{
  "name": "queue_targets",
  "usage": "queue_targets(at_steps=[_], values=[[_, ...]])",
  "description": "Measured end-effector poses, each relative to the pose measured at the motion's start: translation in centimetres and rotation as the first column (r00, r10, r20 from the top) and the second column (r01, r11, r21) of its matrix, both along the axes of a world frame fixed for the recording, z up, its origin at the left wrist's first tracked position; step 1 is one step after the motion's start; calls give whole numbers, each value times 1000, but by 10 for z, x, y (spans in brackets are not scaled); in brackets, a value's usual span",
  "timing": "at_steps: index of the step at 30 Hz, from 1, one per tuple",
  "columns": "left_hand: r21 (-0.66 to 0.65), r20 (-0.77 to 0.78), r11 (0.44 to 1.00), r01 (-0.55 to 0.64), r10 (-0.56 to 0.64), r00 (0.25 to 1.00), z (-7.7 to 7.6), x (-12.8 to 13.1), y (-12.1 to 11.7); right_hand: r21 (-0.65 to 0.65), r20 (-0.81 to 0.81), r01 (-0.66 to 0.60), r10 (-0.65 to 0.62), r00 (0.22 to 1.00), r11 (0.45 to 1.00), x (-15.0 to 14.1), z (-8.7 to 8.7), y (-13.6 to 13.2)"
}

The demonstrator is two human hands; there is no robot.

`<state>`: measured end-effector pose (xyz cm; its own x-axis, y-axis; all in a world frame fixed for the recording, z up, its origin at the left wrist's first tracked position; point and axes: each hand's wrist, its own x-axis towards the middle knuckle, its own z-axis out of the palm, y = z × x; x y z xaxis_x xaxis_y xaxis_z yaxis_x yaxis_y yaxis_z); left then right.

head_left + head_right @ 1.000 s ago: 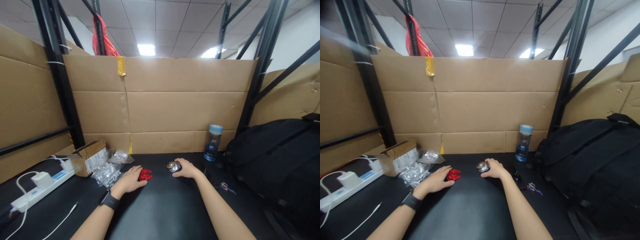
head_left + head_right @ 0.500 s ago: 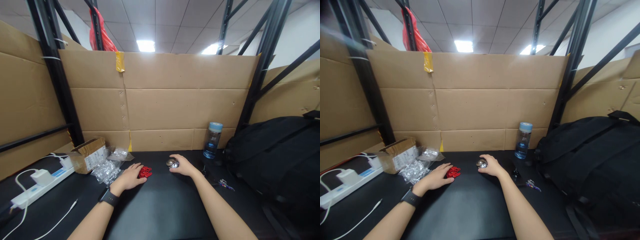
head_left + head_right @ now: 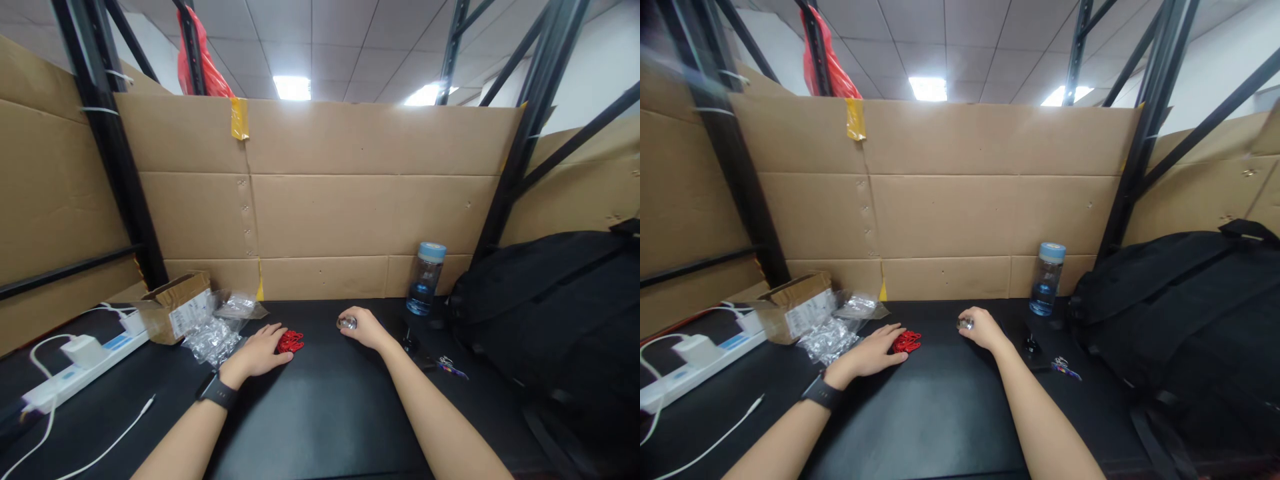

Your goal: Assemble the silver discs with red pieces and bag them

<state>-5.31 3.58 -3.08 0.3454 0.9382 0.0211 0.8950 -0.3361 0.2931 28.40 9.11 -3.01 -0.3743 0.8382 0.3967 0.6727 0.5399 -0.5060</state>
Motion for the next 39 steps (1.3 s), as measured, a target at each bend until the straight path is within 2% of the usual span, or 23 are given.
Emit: queue_targets(at_steps=[16, 20, 27, 34, 39], values=[[7, -30, 1000, 18, -17, 999, -3, -3, 2, -68, -139, 87, -95, 986, 994, 9, -6, 7], [6, -31, 1000, 13, -13, 999, -4, -3, 3, -67, -142, 88, -97, 985, 994, 7, -2, 4], [1, -17, 1000, 21, -21, 1000, -4, -4, 4, -46, -159, 173, -178, 971, 984, 6, 6, 2], [29, 1, 1000, 12, -12, 1000, -10, -4, 5, -58, -154, 106, -113, 982, 993, 0, 15, -9], [27, 15, 999, 18, -18, 1000, -9, -4, 4, -62, -53, -132, 129, 990, 989, -17, 24, -27]])
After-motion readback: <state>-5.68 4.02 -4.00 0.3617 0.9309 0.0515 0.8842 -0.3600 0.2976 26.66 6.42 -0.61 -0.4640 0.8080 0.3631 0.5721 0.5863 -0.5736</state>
